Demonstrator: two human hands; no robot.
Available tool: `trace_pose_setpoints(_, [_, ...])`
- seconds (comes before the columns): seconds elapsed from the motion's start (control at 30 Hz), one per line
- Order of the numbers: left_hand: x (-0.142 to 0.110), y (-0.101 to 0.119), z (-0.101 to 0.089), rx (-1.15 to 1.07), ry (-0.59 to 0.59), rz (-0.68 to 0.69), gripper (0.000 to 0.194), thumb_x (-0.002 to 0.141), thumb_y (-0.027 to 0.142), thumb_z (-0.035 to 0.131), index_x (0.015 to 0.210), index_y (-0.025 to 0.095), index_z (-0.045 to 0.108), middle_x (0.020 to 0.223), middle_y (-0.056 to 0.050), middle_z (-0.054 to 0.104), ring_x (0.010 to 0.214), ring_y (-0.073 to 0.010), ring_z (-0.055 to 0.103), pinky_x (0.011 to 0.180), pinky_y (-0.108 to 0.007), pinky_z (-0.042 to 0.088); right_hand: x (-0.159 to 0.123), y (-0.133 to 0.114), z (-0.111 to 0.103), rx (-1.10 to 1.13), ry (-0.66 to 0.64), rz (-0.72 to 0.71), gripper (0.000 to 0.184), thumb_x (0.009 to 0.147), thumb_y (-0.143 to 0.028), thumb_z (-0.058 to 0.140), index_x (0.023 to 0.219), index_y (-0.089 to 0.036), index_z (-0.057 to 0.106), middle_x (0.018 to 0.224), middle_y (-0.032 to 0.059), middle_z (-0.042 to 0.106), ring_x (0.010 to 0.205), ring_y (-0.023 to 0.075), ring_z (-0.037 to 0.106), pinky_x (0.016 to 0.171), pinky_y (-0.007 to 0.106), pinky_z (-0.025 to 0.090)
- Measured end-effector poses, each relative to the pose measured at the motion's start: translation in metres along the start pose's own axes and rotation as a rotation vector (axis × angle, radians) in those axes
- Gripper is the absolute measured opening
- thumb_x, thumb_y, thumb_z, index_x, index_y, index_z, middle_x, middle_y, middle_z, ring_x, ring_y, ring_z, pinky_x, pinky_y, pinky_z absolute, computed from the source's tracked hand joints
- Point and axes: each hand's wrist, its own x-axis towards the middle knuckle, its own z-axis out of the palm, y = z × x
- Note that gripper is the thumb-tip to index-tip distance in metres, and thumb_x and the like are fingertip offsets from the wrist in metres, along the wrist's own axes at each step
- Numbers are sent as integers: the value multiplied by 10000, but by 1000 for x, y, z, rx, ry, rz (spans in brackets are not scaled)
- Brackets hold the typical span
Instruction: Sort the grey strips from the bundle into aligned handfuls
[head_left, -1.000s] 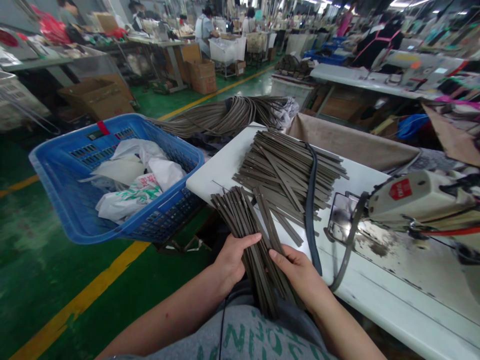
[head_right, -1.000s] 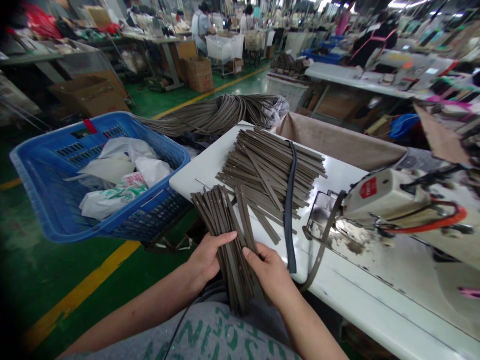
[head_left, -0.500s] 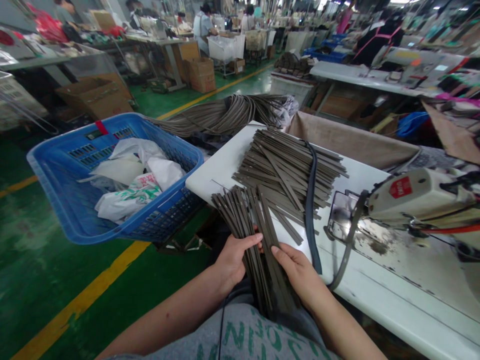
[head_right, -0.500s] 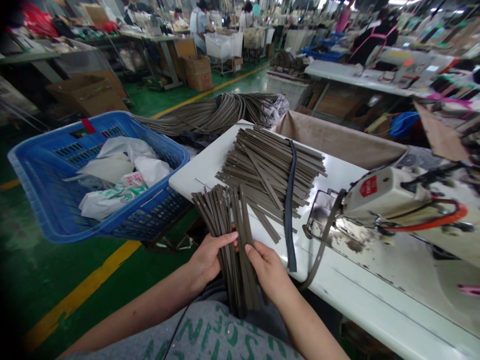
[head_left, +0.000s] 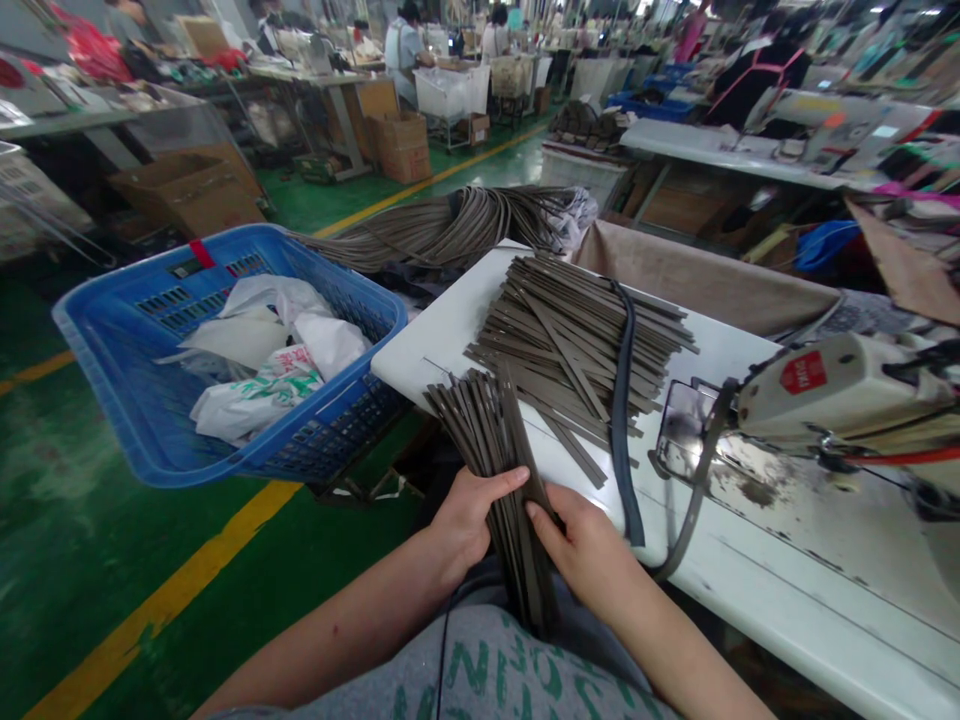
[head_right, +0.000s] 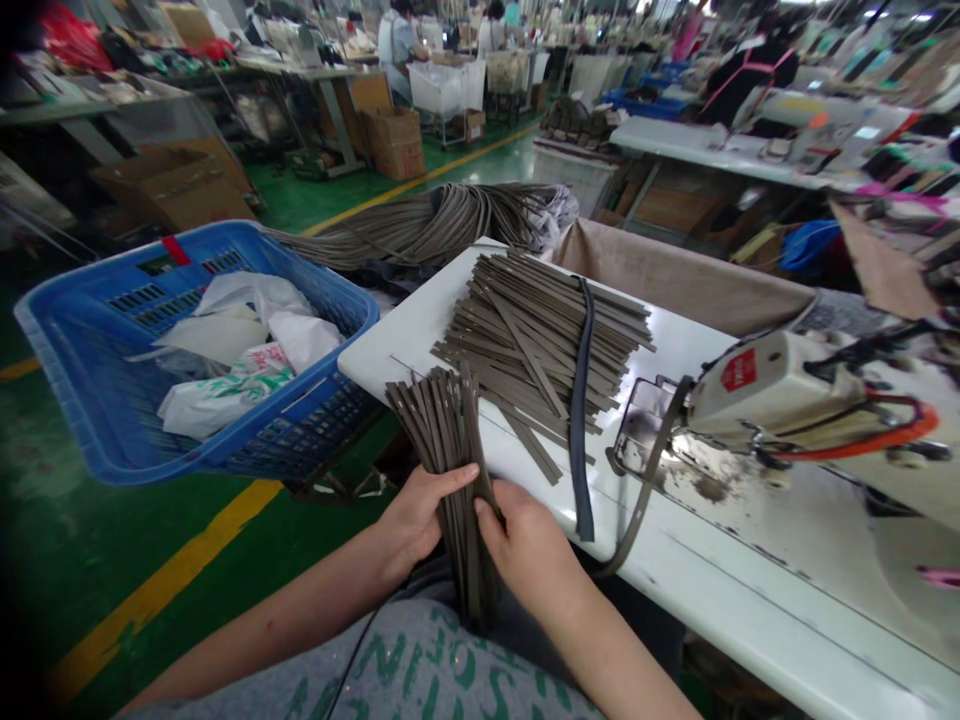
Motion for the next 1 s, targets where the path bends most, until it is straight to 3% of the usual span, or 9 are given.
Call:
trace_pose_setpoints(0.17, [-1, 0, 0, -22, -38, -49, 400, 568, 280, 941, 864, 96, 744, 820, -85, 731, 733, -169, 672, 698, -273, 551, -3, -6, 2, -504, -88, -62, 333, 986, -184, 391, 1191, -115, 644, 1043, 140, 714, 843, 241, 698, 751, 332, 498])
trace_pose_setpoints(0.3, [2, -3, -4, -66, -17, -45, 390, 548, 191, 933, 868, 125, 720, 740, -29, 694, 680, -141, 655, 652, -236, 532, -3, -13, -9, -516, -64, -114, 334, 1031, -357, 405, 1091, -182, 684, 950, 81, 701, 812, 212, 685, 726, 305, 499])
trace_pose_setpoints(0.4, [3, -4, -7, -125, -40, -63, 385, 570, 171, 914, 889, 132, 702, 747, -13, 676, 682, -135, 652, 685, -250, 543, 6, -4, -22, -511, 144, -98, 349, 1033, -406, 400, 996, -209, 685, 944, 79, 675, 889, 222, 662, 806, 316, 501])
trace_pose_setpoints(0.47, [3, -4, -7, -152, -55, -68, 380, 591, 166, 905, 905, 131, 694, 744, -8, 665, 673, -132, 647, 722, -277, 557, 15, 12, -29, -592, 330, -86, 298, 1009, -368, 455, 1125, -175, 651, 1077, 131, 664, 1024, 274, 627, 920, 377, 483])
trace_pose_setpoints(0.57, [1, -4, -5, -179, -46, -70, 373, 618, 179, 901, 919, 132, 687, 722, 4, 646, 643, -117, 631, 732, -290, 566, 30, 39, -32, -707, 457, -74, 463, 957, -365, 550, 1340, -105, 522, 1302, 218, 582, 1179, 344, 549, 997, 460, 448])
trace_pose_setpoints(0.63, [0, -3, -5, -195, -36, -71, 363, 632, 193, 899, 918, 132, 684, 714, 9, 637, 633, -110, 625, 723, -285, 568, 36, 49, -31, -743, 456, -60, 526, 942, -373, 578, 1368, -79, 489, 1313, 240, 567, 1171, 355, 541, 982, 473, 453])
trace_pose_setpoints(0.8, [2, -4, -5, -197, 7, -75, 329, 639, 156, 881, 902, 123, 686, 701, 1, 643, 620, -115, 626, 698, -280, 572, 39, 44, -29, -781, 381, -68, 316, 938, -236, 561, 1221, -99, 597, 1082, 174, 628, 1011, 312, 568, 932, 431, 462])
trace_pose_setpoints(1.0, [5, -4, -8, -217, 24, -80, 320, 646, 121, 863, 914, 118, 689, 703, -2, 651, 623, -119, 632, 709, -288, 579, 41, 40, -31, -740, 383, -60, 226, 927, -191, 540, 1126, -134, 630, 1002, 131, 622, 963, 284, 572, 914, 398, 465])
